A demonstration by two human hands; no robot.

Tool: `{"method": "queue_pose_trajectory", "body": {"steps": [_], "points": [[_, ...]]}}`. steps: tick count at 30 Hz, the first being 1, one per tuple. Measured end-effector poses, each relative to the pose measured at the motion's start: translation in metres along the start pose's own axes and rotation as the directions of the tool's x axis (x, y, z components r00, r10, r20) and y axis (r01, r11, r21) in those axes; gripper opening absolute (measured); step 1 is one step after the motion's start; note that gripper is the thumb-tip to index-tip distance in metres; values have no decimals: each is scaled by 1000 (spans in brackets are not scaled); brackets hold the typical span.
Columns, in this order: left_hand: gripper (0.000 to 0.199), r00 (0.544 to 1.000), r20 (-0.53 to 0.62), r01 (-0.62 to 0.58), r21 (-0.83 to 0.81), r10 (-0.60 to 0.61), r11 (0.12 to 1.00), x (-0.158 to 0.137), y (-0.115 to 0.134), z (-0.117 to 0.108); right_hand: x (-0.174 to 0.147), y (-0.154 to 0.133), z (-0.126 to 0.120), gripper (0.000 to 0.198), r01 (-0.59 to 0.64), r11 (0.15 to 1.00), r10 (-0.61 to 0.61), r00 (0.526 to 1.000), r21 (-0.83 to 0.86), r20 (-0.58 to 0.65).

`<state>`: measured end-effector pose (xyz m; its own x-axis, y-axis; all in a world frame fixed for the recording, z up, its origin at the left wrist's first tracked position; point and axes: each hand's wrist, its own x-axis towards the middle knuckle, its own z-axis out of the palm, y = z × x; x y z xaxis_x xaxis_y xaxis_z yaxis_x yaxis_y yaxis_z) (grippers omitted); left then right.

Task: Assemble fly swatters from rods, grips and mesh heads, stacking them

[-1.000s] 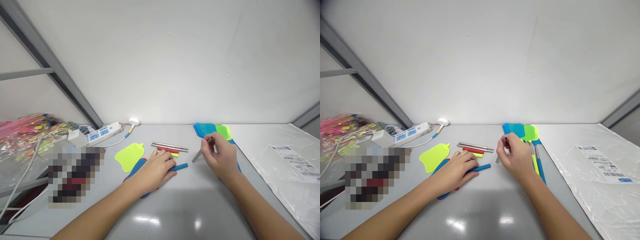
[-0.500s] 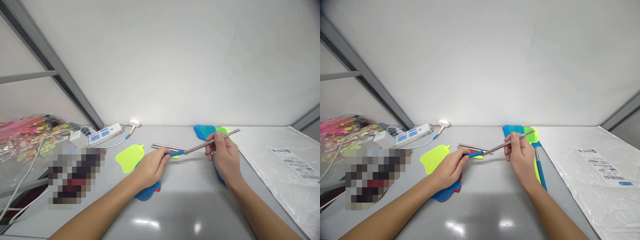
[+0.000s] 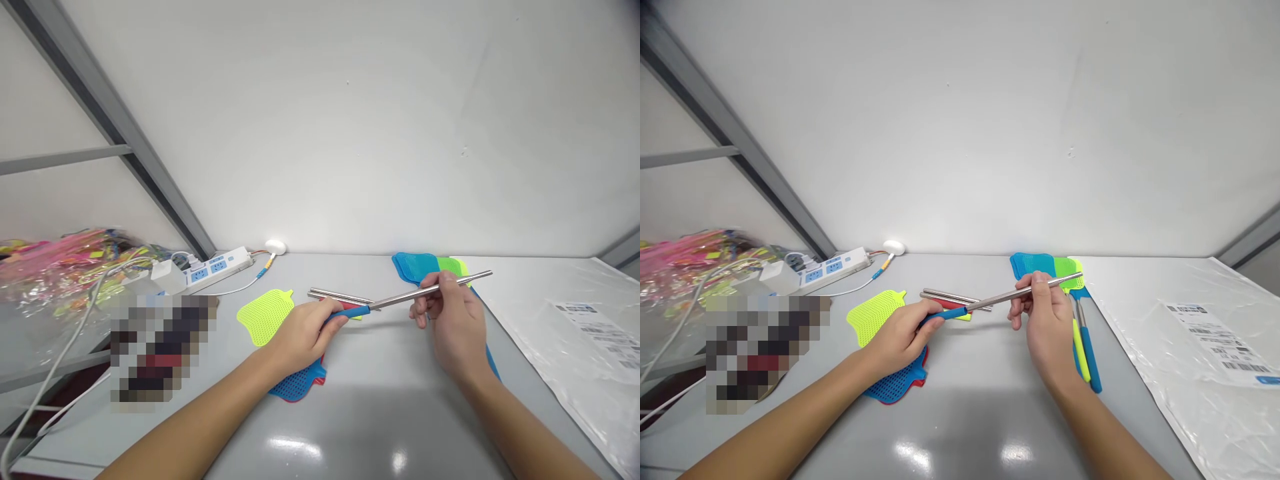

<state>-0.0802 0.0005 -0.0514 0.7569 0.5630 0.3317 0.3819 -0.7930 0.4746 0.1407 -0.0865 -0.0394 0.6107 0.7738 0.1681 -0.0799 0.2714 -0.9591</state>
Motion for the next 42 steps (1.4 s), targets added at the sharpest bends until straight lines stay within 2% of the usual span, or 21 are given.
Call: {"method": "queue_pose_trajectory", "body": {"steps": [4, 10, 12, 16, 19, 22, 24, 26, 28, 30, 31, 33, 35, 38, 42], "points": [[26, 1000, 16, 15, -8, -15, 1000, 0, 0, -2, -4, -1, 0, 36, 51, 999, -51, 999, -13, -8], [29, 1000, 16, -19, 31, 18, 999, 2, -1, -3, -17, -1, 3, 35, 236, 965, -237, 972, -112, 4], [29, 999, 5, -32, 40, 32, 999, 2, -2, -2, -20, -1, 4, 34, 258, 959, -259, 966, -118, 8], [28, 998, -28, -61, 16, 62, 998, 0, -2, -1, -20, 0, 5, 34, 173, 984, -172, 985, -36, 27], [27, 995, -57, -81, -21, 80, 996, -2, 2, 1, -21, 4, 9, 33, 65, 998, -67, 983, 17, 168], [27, 994, -64, -94, -69, 90, 993, -6, 6, 5, -28, 11, 17, 35, -3, 1000, 1, 914, 3, 406], [29, 994, -89, -83, -138, 71, 987, -8, 8, 8, -34, 13, 22, 36, -14, 1000, 21, 876, -19, 483], [33, 987, -161, -48, -248, 8, 968, -9, 8, 9, -37, 14, 23, 35, 12, 998, 17, 877, -56, 480], [38, 966, -254, -40, -337, -49, 941, -9, 8, 8, -37, 13, 19, 34, 94, 988, -32, 902, -124, 430], [41, 943, -327, -59, -367, -70, 928, -8, 6, 6, -36, 12, 13, 34, 241, 939, -138, 918, -246, 371], [41, 934, -348, -57, -369, -81, 928, -7, 5, 5, -34, 11, 10, 34, 326, 891, -207, 911, -315, 356], [40, 923, -366, -27, -377, -122, 926, -5, 3, 4, -31, 10, 3, 35, 477, 767, -332, 868, -429, 370], [39, 916, -366, 7, -392, -163, 920, -4, 0, 4, -28, 9, 0, 35, 579, 651, -407, 812, -490, 419], [37, 917, -353, 28, -404, -184, 914, -3, -3, 5, -24, 8, -1, 33, 625, 561, -424, 780, -543, 460], [34, 927, -341, 14, -388, -158, 922, -3, -5, 7, -21, 10, 1, 31, 608, 567, -421, 794, -556, 439]]}}
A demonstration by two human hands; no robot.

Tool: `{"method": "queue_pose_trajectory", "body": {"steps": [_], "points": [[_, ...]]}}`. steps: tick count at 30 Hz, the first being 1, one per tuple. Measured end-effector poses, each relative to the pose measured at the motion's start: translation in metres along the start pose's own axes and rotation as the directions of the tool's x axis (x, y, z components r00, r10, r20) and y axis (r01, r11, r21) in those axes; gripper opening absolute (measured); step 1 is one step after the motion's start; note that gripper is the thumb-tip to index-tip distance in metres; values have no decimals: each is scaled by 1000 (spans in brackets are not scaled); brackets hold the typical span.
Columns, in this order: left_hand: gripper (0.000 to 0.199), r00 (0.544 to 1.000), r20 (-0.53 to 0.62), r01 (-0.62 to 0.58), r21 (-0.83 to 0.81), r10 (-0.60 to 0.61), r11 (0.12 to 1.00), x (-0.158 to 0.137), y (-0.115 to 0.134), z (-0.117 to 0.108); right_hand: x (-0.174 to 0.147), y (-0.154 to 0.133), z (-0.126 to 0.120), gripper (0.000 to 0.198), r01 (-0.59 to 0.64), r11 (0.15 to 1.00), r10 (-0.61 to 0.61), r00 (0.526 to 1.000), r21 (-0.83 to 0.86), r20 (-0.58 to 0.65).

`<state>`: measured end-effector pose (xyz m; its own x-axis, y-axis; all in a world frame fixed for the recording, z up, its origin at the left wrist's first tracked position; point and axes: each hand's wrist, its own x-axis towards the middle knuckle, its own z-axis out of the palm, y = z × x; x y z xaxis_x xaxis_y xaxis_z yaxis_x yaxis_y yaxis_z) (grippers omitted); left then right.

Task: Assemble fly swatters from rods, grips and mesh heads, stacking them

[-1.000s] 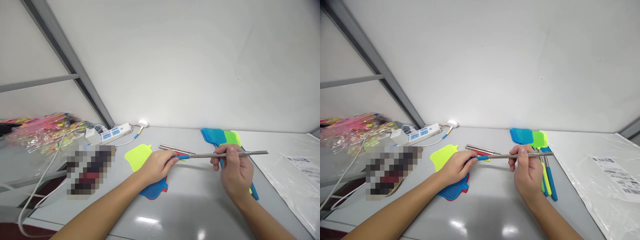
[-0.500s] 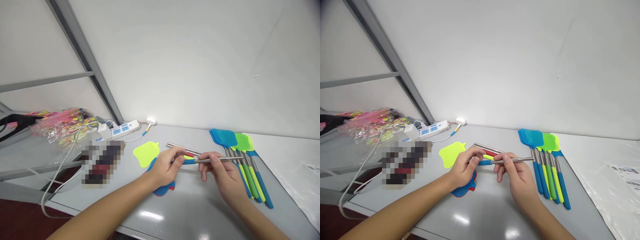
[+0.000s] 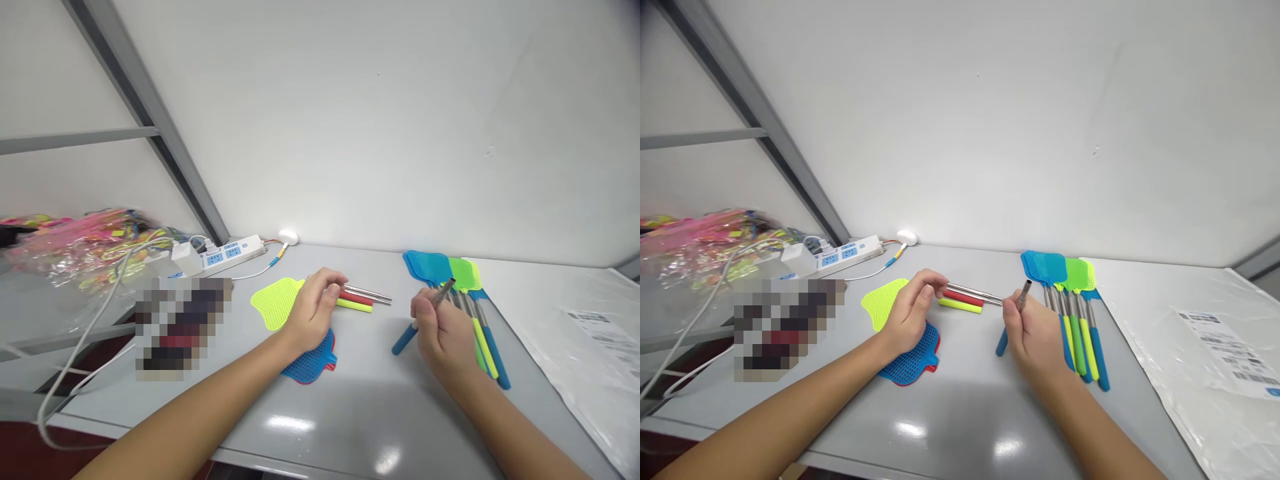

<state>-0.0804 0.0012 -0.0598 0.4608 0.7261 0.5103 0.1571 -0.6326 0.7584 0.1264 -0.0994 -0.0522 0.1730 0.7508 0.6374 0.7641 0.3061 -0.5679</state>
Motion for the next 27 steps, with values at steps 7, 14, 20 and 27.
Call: {"method": "queue_pose_trajectory", "body": {"steps": [7, 14, 20, 27], "points": [[33, 998, 56, -19, 47, 16, 999, 0, -1, 1, -7, 7, 13, 29, 16, 987, -17, 1000, 158, 6], [32, 997, 58, -56, 73, 51, 996, 1, 1, 0, -14, 5, 27, 32, -58, 968, 65, 998, 244, -22], [31, 995, 70, -80, 79, 75, 994, -1, 2, 0, -17, 5, 30, 36, -63, 956, 73, 997, 287, -26], [29, 993, 86, -86, 84, 79, 993, -1, 1, 0, -23, 7, 34, 36, -119, 926, 120, 993, 358, 20]]}}
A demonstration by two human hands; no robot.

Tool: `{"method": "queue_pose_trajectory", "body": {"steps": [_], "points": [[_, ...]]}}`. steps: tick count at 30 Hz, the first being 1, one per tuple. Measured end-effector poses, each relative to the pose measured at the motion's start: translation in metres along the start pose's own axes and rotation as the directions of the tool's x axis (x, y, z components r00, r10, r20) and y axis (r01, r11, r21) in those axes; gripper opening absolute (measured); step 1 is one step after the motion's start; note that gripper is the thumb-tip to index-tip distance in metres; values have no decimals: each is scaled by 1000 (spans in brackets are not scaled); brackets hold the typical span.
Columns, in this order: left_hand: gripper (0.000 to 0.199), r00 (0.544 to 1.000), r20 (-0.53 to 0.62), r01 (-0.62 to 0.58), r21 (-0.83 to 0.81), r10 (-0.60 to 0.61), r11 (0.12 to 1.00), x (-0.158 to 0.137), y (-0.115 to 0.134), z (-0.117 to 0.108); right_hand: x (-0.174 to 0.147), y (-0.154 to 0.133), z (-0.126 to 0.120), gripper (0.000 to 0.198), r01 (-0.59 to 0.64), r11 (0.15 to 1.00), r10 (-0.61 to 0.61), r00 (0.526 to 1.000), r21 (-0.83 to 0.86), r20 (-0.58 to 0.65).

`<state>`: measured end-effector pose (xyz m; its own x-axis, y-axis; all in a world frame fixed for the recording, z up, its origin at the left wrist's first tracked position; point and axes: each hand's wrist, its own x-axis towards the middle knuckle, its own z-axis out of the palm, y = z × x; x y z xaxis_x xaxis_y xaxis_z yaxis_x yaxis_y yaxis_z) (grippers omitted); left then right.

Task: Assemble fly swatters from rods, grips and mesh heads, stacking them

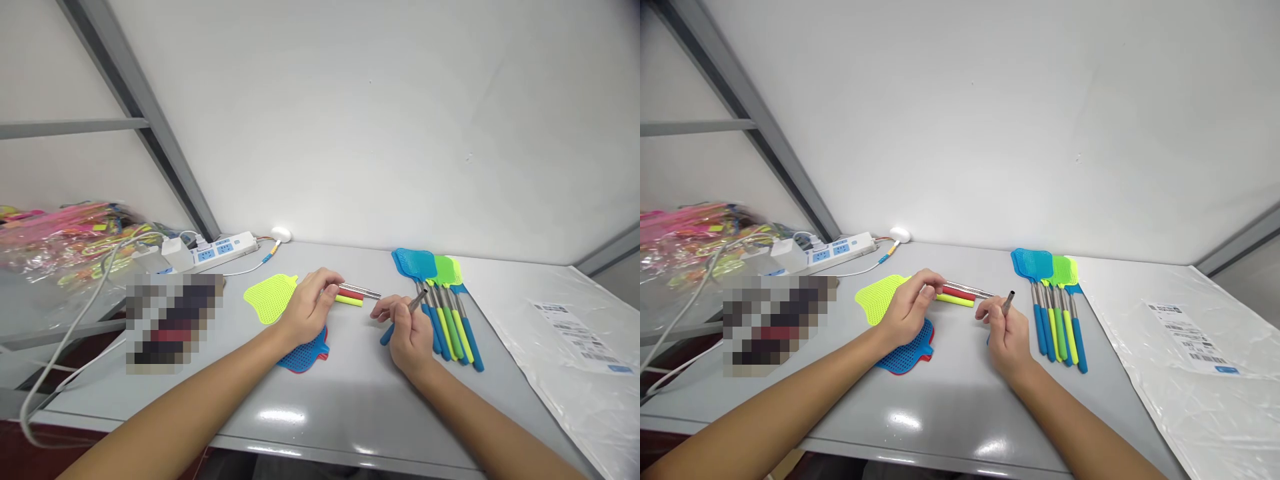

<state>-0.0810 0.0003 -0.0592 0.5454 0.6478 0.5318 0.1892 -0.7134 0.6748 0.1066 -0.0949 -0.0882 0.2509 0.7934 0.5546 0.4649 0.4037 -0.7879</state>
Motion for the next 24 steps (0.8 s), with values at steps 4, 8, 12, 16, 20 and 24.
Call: {"method": "queue_pose_trajectory", "body": {"steps": [4, 8, 12, 16, 20, 24], "points": [[26, 1000, -13, -18, 10, 18, 1000, 1, -1, -1, -3, 4, 0, 36, 4, 1000, -4, 1000, 2, -16], [25, 999, -22, -22, 21, 23, 1000, 1, -1, -1, -6, 9, 3, 33, 61, 997, -60, 998, 39, -10], [25, 999, -30, -21, 10, 21, 1000, 2, -2, -1, -7, 11, 3, 32, 74, 997, -74, 997, 38, -4], [25, 999, -42, -13, -1, 13, 1000, 3, -5, -1, -8, 12, 1, 31, 79, 997, -80, 997, 19, 16], [27, 999, -28, -35, 5, 35, 999, 4, -6, -2, -12, 13, 3, 27, 123, 992, -124, 991, 20, 50], [28, 998, -29, -56, -12, 55, 998, 5, -4, -5, -16, 9, 6, 23, 236, 971, -240, 967, 45, 90]]}}
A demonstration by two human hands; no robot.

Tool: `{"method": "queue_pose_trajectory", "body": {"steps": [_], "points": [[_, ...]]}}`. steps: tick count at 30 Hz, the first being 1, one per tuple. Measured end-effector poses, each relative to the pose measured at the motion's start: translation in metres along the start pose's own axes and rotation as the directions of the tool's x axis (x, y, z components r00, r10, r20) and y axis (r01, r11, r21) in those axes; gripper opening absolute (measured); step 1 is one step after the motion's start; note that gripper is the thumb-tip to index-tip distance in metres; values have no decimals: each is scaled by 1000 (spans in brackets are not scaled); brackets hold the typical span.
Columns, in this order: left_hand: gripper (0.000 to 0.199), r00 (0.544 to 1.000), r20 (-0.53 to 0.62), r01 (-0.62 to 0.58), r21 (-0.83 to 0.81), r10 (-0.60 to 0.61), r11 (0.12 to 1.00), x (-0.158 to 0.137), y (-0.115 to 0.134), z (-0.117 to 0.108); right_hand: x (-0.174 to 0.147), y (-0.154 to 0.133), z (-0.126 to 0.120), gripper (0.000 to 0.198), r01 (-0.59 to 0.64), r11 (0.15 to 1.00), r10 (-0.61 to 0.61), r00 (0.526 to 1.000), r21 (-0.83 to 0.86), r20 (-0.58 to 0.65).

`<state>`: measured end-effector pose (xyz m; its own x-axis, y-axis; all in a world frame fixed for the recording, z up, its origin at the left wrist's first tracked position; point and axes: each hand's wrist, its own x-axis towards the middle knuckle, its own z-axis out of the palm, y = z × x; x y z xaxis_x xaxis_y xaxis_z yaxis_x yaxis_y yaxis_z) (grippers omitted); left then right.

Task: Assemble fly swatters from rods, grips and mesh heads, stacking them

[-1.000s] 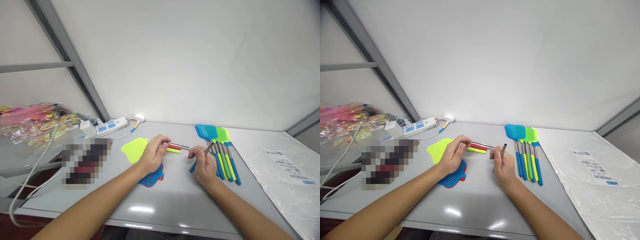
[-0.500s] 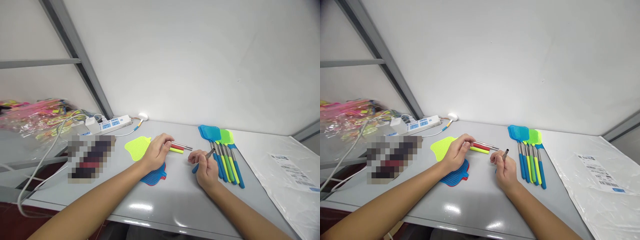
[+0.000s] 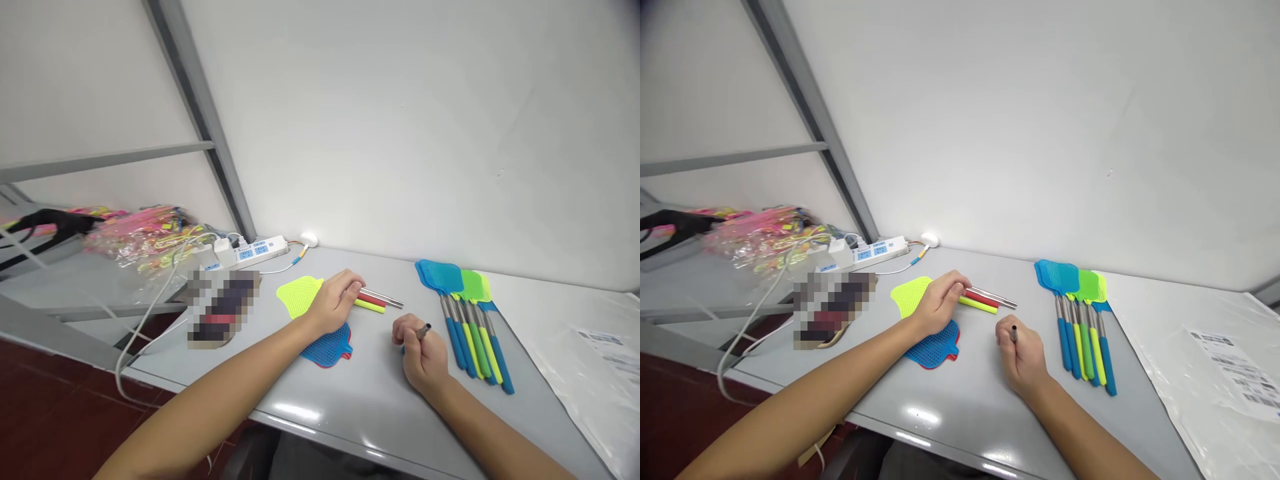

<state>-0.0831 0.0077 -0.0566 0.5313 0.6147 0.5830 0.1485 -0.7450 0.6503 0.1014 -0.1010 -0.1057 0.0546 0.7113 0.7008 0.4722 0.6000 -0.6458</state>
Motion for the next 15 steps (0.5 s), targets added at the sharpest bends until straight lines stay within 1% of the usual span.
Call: {"method": "queue_pose_trajectory", "body": {"steps": [4, 5, 6, 7, 9, 11, 13, 15], "points": [[29, 1000, -19, -10, 12, 11, 1000, 0, 2, -1, 3, -10, -4, 19, 143, 990, -143, 989, -1, -21], [29, 1000, -26, -8, 15, 8, 1000, 0, 3, -1, 4, -13, -5, 17, 183, 983, -183, 983, -31, 11], [30, 999, -34, -3, 17, 3, 1000, 0, 3, -1, 5, -16, -5, 16, 222, 972, -217, 974, -79, 70], [30, 999, -43, 5, 18, -4, 1000, 0, 2, -1, 5, -18, -4, 15, 261, 955, -239, 959, -139, 155], [32, 998, -64, 27, 16, -26, 1000, 0, 1, 0, 6, -22, 1, 17, 336, 906, -241, 910, -259, 338], [34, 995, -84, 54, 8, -53, 999, 0, -1, 0, 4, -24, 10, 16, 402, 849, -218, 858, -343, 464], [35, 992, -99, 77, -4, -77, 997, 1, -2, 0, 1, -27, 20, 15, 443, 801, -181, 820, -402, 543], [36, 990, -107, 90, -19, -92, 996, 1, -4, 1, -1, -28, 28, 16, 450, 763, -113, 800, -464, 589]]}}
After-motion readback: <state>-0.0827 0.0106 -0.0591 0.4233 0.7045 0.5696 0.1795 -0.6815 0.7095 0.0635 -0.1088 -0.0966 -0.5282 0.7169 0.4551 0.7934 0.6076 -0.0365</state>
